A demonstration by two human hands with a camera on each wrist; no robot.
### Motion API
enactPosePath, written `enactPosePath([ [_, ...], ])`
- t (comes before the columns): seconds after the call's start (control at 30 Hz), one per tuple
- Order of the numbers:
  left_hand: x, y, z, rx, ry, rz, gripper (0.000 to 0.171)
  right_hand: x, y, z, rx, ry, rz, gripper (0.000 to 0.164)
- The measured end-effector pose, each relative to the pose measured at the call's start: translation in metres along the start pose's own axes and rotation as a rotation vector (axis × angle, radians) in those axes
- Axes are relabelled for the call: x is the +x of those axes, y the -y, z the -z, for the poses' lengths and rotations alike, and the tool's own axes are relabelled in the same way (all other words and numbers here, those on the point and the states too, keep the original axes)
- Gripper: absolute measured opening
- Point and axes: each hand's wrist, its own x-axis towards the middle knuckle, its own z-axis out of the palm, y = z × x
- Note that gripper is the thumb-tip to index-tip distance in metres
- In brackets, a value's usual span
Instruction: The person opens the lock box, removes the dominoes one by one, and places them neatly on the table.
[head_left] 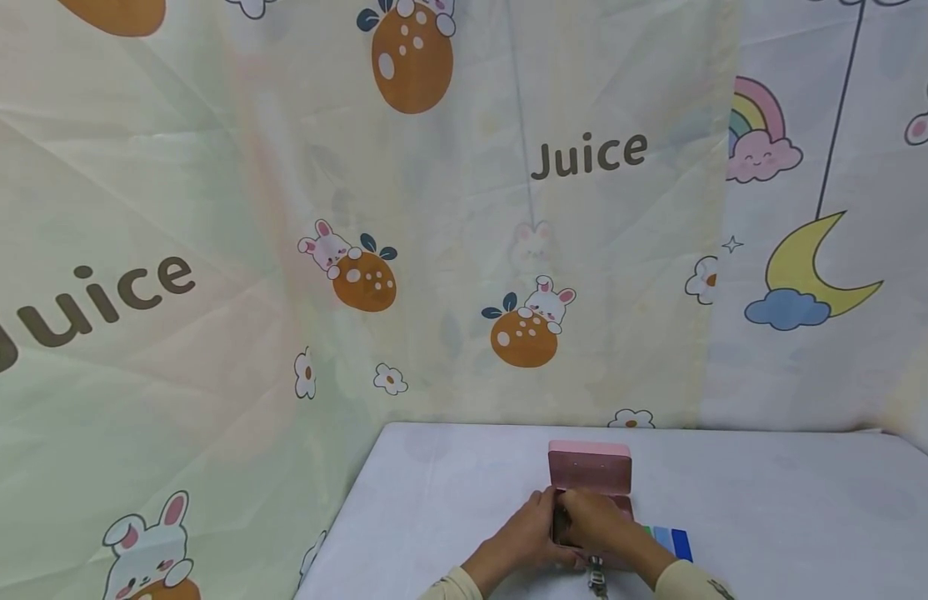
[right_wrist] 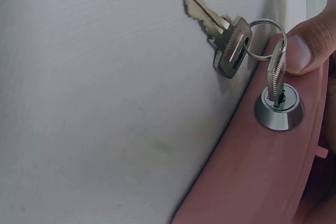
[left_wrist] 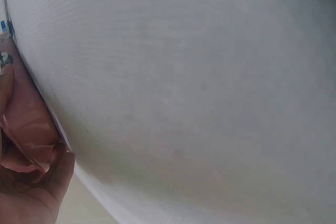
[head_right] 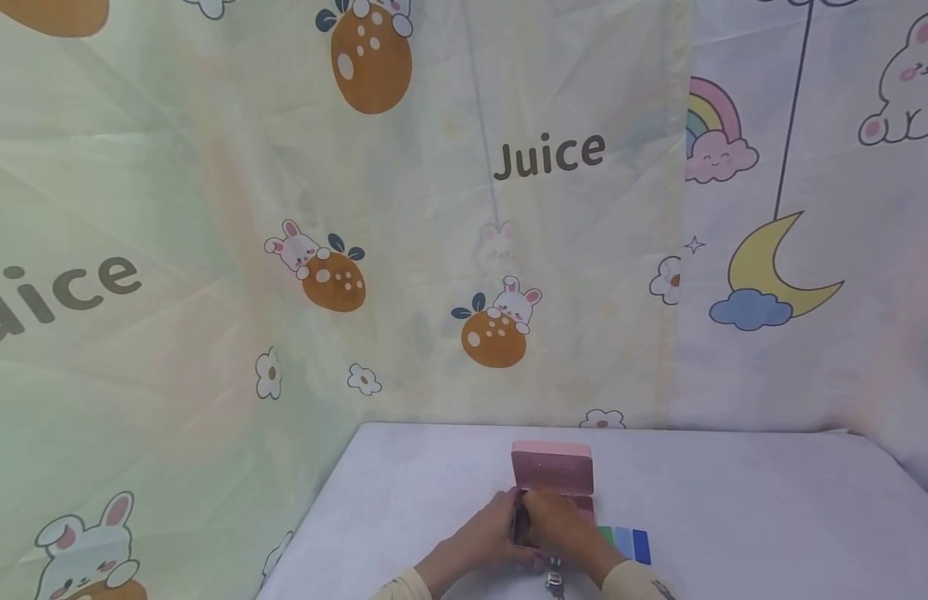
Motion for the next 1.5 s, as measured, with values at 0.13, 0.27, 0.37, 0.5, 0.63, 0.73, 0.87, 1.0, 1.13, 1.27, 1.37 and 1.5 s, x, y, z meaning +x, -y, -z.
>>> enactPosePath([
  [0.13,0.0005,0.0000,-0.0008,-0.011,0.010,0.011,0.101,-0.0007,-0.0008,-0.0001,-0.024,-0.013,0.019,0.038],
  [0.27,0.0002,0.0002,-0.0015,-0.011,0.005,0.012,0.101,0.0002,-0.0012,-0.0005,-0.021,-0.005,0.021,0.037],
  [0.37,0.0001,0.0005,-0.0018,-0.008,0.002,0.013,0.101,0.0011,-0.0020,-0.0003,-0.016,0.009,0.019,0.036],
  [0.5,0.0015,0.0019,-0.0029,0.011,-0.005,0.004,0.102,0.0019,-0.0022,0.0002,-0.027,0.000,0.025,0.038],
  [0.63,0.0015,0.0022,-0.0032,0.018,-0.014,-0.006,0.101,0.0007,-0.0008,0.0015,-0.033,-0.011,0.025,0.039],
  [0.73,0.0006,0.0020,-0.0028,0.008,-0.015,-0.002,0.101,-0.0005,0.0002,0.0028,-0.038,-0.011,0.033,0.039],
  [0.87,-0.0001,0.0031,-0.0028,-0.001,-0.017,-0.009,0.101,-0.0010,0.0003,0.0038,-0.030,-0.010,0.039,0.039],
  [1.0,-0.0006,0.0042,-0.0030,0.000,-0.026,-0.018,0.101,-0.0007,-0.0008,0.0032,-0.022,-0.012,0.040,0.037],
  [1.13,0.0002,0.0047,-0.0033,-0.007,-0.023,-0.012,0.101,0.0003,-0.0020,0.0031,-0.021,-0.010,0.036,0.036],
  [1.27,0.0015,0.0048,-0.0037,-0.024,-0.005,0.011,0.101,0.0003,-0.0015,0.0039,-0.014,-0.006,0.026,0.036],
  [1.37,0.0017,0.0045,-0.0035,-0.028,0.001,0.015,0.101,-0.0004,0.0000,0.0051,-0.017,-0.007,0.015,0.037],
  [1.5,0.0016,0.0043,-0.0032,-0.031,-0.002,0.008,0.101,-0.0019,0.0026,0.0078,-0.024,-0.006,-0.002,0.038],
])
